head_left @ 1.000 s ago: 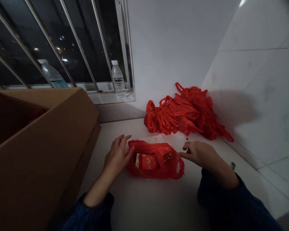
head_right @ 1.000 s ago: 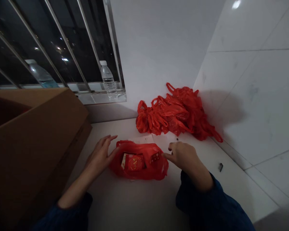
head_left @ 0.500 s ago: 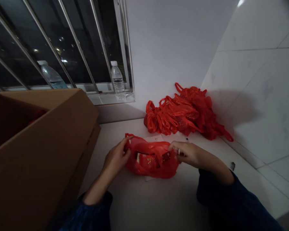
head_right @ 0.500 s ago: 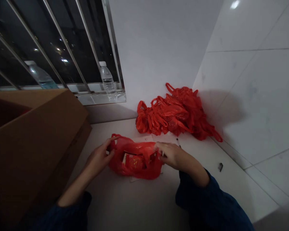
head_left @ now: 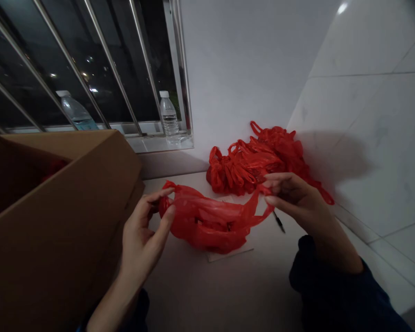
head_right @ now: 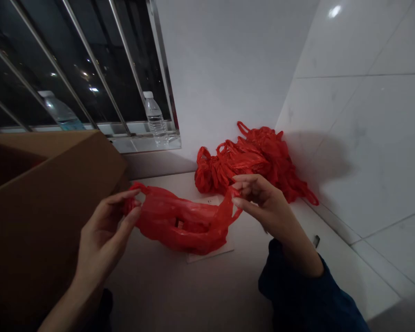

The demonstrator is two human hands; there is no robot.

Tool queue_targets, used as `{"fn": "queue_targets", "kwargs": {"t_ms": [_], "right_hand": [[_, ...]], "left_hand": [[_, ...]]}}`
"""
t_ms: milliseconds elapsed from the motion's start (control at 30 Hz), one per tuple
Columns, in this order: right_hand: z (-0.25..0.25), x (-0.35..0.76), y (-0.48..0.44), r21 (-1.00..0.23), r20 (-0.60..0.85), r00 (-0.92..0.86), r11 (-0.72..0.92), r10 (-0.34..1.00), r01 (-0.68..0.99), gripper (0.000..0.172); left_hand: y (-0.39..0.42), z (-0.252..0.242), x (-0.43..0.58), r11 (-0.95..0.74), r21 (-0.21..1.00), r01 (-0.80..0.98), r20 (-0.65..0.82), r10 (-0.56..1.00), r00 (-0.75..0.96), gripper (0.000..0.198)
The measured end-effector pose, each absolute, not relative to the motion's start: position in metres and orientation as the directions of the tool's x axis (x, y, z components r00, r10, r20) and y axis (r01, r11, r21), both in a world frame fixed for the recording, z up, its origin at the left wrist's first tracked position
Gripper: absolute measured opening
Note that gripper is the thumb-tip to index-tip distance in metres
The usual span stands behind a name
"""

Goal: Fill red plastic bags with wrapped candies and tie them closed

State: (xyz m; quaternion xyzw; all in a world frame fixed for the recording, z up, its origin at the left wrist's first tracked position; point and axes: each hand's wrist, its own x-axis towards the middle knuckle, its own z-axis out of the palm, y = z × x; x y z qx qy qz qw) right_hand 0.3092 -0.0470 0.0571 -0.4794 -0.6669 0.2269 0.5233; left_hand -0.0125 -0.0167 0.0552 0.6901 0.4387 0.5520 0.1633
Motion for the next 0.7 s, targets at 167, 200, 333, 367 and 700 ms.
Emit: {"fn": "queue_targets", "kwargs": {"t_ms": [167, 200, 333, 367, 700], "right_hand": [[0.047, 0.322, -0.062, -0.602, 0.185, -0.172, 0.25, 0.968, 0.759, 0.035], [0.047, 0.323, -0.064, -0.543, 0.144, -0.168, 0.22, 0.975, 0.811, 0.021], [0.062, 0.32, -0.065, -0.537, 0.098, -0.224, 0.241, 0.97, 0.808, 0.027], [0.066, 0.318, -0.062, -0.613, 0.17, -0.224, 0.281, 0.96, 0.738, 0.027], [0.069, 0.276, 0.0, -0.678, 0.415, 0.354, 0.544, 0.838, -0.495, 0.023]], "left_hand": [[-0.019, 0.06, -0.022, -0.435, 0.729, 0.528, 0.462, 0.883, 0.089, 0.051], [-0.02, 0.061, -0.026, -0.411, 0.699, 0.585, 0.427, 0.896, 0.12, 0.043], [-0.019, 0.071, -0.031, -0.39, 0.679, 0.622, 0.418, 0.902, 0.108, 0.023], [-0.016, 0.075, -0.029, -0.406, 0.723, 0.559, 0.44, 0.894, 0.081, 0.023], [0.028, 0.091, 0.002, -0.495, 0.794, -0.352, 0.496, 0.863, -0.095, 0.027]]}}
